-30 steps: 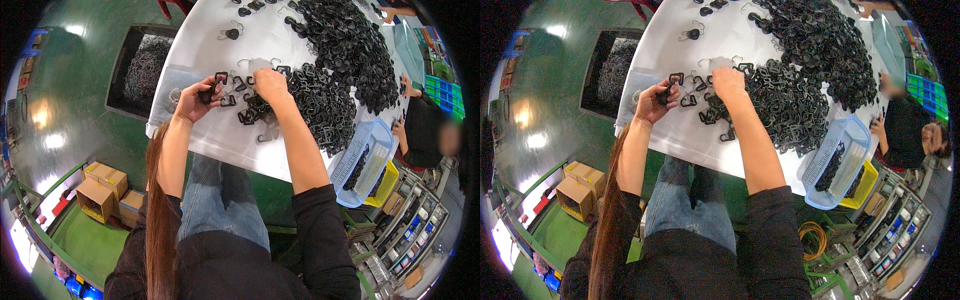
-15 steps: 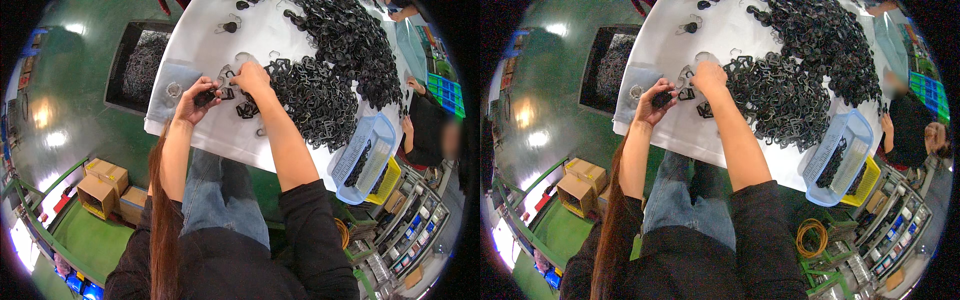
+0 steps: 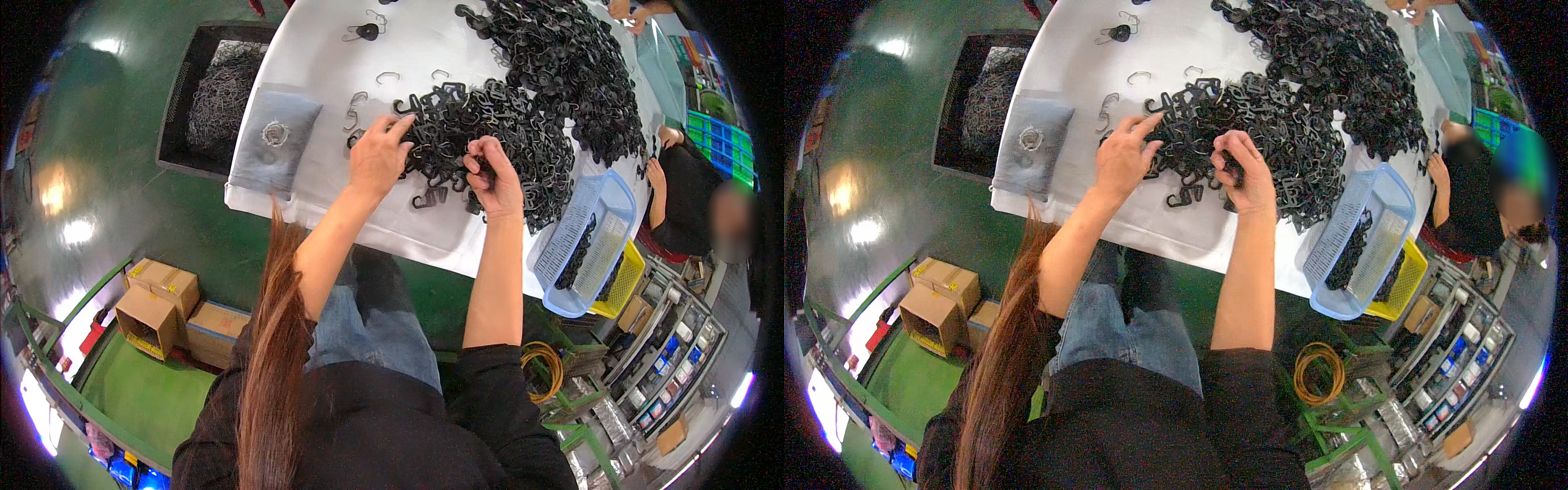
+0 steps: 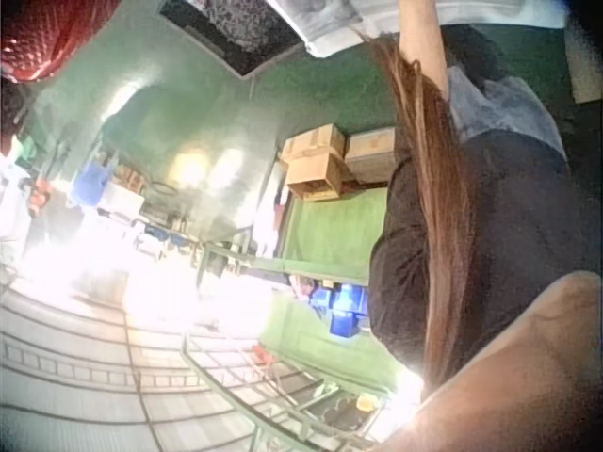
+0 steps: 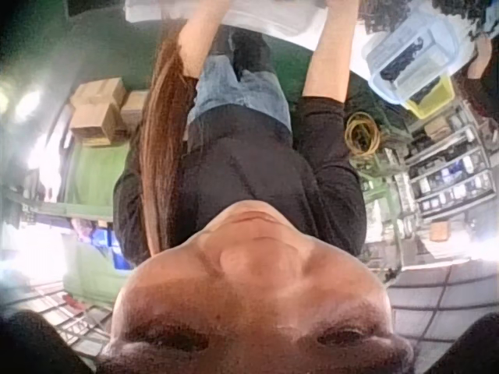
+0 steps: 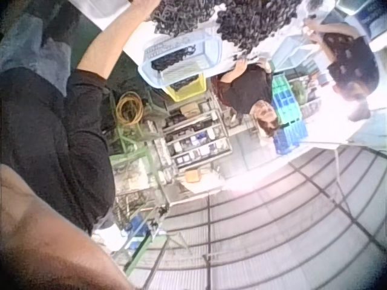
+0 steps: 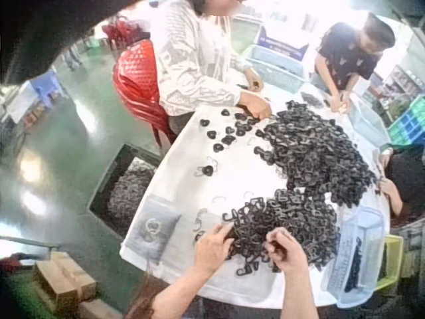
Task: The person sorts small black plastic clips from a large pile on a table into a blue basket. They handle the clips by hand, picking them up and placing them into the basket repeatedly.
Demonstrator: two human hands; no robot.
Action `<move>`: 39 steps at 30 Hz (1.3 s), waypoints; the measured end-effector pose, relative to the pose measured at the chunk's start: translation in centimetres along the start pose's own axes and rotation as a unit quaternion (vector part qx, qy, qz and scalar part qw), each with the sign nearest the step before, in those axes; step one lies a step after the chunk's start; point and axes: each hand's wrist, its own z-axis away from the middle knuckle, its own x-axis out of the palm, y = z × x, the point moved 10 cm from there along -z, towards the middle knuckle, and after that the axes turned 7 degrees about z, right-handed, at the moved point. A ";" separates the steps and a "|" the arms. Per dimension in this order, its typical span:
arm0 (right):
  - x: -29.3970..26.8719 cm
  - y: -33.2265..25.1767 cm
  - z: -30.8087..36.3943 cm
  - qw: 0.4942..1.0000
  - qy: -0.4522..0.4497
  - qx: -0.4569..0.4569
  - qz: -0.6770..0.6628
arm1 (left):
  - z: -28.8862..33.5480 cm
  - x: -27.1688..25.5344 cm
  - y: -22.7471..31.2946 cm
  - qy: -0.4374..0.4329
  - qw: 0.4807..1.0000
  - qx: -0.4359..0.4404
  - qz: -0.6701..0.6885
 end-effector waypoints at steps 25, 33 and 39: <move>3.3 -2.1 -7.6 0.636 0.187 -0.125 0.738 | -2.6 -0.6 -7.3 -0.229 0.828 -0.361 0.363; 0.0 -1.8 -4.4 0.829 0.212 -0.063 0.513 | -2.5 -0.9 -8.4 -0.241 0.827 -0.380 0.337; 4.6 -1.3 -8.7 0.595 0.246 -0.031 0.764 | -4.7 -2.3 -8.4 -0.222 0.921 -0.269 0.171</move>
